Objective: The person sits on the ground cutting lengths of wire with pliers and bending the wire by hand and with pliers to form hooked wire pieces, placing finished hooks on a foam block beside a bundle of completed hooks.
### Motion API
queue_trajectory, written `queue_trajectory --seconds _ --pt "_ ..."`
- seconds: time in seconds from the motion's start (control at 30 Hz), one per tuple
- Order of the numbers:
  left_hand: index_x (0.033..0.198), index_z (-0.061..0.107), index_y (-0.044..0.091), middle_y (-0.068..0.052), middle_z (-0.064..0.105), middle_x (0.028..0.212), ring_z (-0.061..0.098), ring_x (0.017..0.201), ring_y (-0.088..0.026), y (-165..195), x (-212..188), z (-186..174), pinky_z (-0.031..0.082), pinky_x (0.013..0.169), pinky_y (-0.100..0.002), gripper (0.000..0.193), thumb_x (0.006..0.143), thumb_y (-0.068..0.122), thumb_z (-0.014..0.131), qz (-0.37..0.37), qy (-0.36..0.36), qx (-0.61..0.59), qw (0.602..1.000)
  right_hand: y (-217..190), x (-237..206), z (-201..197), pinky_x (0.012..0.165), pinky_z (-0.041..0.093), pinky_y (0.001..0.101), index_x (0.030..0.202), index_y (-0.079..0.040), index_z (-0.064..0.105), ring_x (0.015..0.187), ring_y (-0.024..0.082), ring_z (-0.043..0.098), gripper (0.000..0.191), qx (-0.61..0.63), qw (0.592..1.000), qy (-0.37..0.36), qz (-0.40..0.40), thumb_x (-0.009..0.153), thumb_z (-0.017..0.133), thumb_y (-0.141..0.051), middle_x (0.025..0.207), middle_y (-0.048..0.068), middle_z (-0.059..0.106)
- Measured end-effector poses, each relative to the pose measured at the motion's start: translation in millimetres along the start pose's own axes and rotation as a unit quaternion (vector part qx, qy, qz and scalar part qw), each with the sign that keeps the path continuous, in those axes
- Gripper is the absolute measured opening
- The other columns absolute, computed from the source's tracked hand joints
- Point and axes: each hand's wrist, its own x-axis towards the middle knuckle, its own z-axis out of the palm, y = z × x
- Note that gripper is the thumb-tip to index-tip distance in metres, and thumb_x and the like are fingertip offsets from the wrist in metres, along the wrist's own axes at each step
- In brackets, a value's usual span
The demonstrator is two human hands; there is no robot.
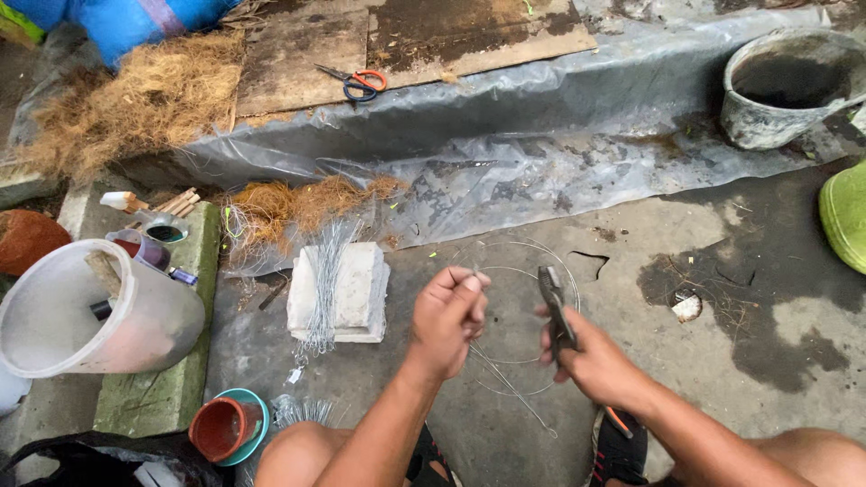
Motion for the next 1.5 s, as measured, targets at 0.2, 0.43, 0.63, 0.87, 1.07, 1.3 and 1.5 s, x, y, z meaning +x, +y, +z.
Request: queue_trajectory --seconds 0.2,0.43,0.63,0.87,1.07,1.3,1.5 --pt "0.106 0.065 0.003 0.003 0.057 0.079 0.048 0.070 -0.005 -14.9 -22.3 14.7 0.043 0.062 -0.025 0.011 0.105 0.012 0.060 0.117 -0.029 0.371 0.921 3.8 -23.1 -6.7 0.093 0.056 0.0335 0.145 -0.014 0.048 0.118 0.020 0.062 0.079 -0.147 0.972 0.071 -0.167 0.072 0.052 0.014 0.126 0.008 0.060" --pt "0.106 0.066 0.004 -0.004 0.063 0.068 0.059 0.059 -0.010 -6.3 -24.9 29.5 0.047 0.055 -0.029 0.013 0.102 0.015 0.061 0.131 -0.036 0.459 0.878 24.4 -22.2 -9.9 0.088 0.055 0.0335 0.148 -0.016 0.049 0.106 0.026 0.064 0.089 -0.225 0.937 0.112 -0.243 0.064 0.055 0.014 0.132 0.011 0.058" --pt "0.105 0.066 0.004 -0.010 0.068 0.075 0.067 0.061 -0.020 -4.4 -29.7 37.0 0.050 0.055 -0.033 0.010 0.100 0.012 0.063 0.175 -0.073 0.485 0.853 34.4 -20.3 -14.5 0.085 0.054 0.0350 0.144 -0.011 0.054 0.108 0.029 0.066 0.085 -0.266 0.897 0.156 -0.317 0.063 0.057 0.014 0.125 0.015 0.061" --pt "0.099 0.062 0.003 -0.011 0.065 0.076 0.066 0.064 -0.026 -4.5 -34.2 38.6 0.049 0.057 -0.036 0.006 0.099 0.006 0.067 0.308 -0.068 0.523 0.792 32.5 -18.9 -12.1 0.084 0.056 0.0359 0.138 -0.007 0.059 0.103 0.032 0.069 0.077 -0.260 0.853 0.179 -0.416 0.064 0.055 0.015 0.120 0.019 0.066" --pt "0.099 0.062 0.003 -0.009 0.063 0.073 0.065 0.061 -0.024 -3.6 -39.2 37.7 0.048 0.055 -0.036 0.005 0.099 0.006 0.066 0.279 -0.076 0.504 0.814 27.6 -21.7 -11.0 0.081 0.055 0.0358 0.137 -0.007 0.061 0.097 0.030 0.068 0.077 -0.281 0.852 0.188 -0.400 0.063 0.056 0.015 0.115 0.017 0.066" --pt "0.100 0.060 0.003 -0.010 0.064 0.073 0.065 0.061 -0.024 -7.3 -41.6 35.7 0.049 0.055 -0.035 0.006 0.100 0.006 0.065 0.267 -0.078 0.490 0.826 26.7 -22.0 -9.3 0.074 0.055 0.0355 0.136 -0.008 0.062 0.089 0.029 0.068 0.074 -0.300 0.837 0.204 -0.409 0.065 0.057 0.015 0.110 0.016 0.068" --pt "0.103 0.059 0.001 -0.010 0.065 0.076 0.066 0.062 -0.021 -13.9 -43.1 36.5 0.050 0.055 -0.034 0.005 0.102 0.004 0.064 0.275 -0.076 0.473 0.833 27.9 -20.6 -10.4 0.068 0.053 0.0352 0.135 -0.008 0.063 0.080 0.027 0.067 0.073 -0.311 0.828 0.215 -0.414 0.066 0.059 0.014 0.105 0.014 0.068"
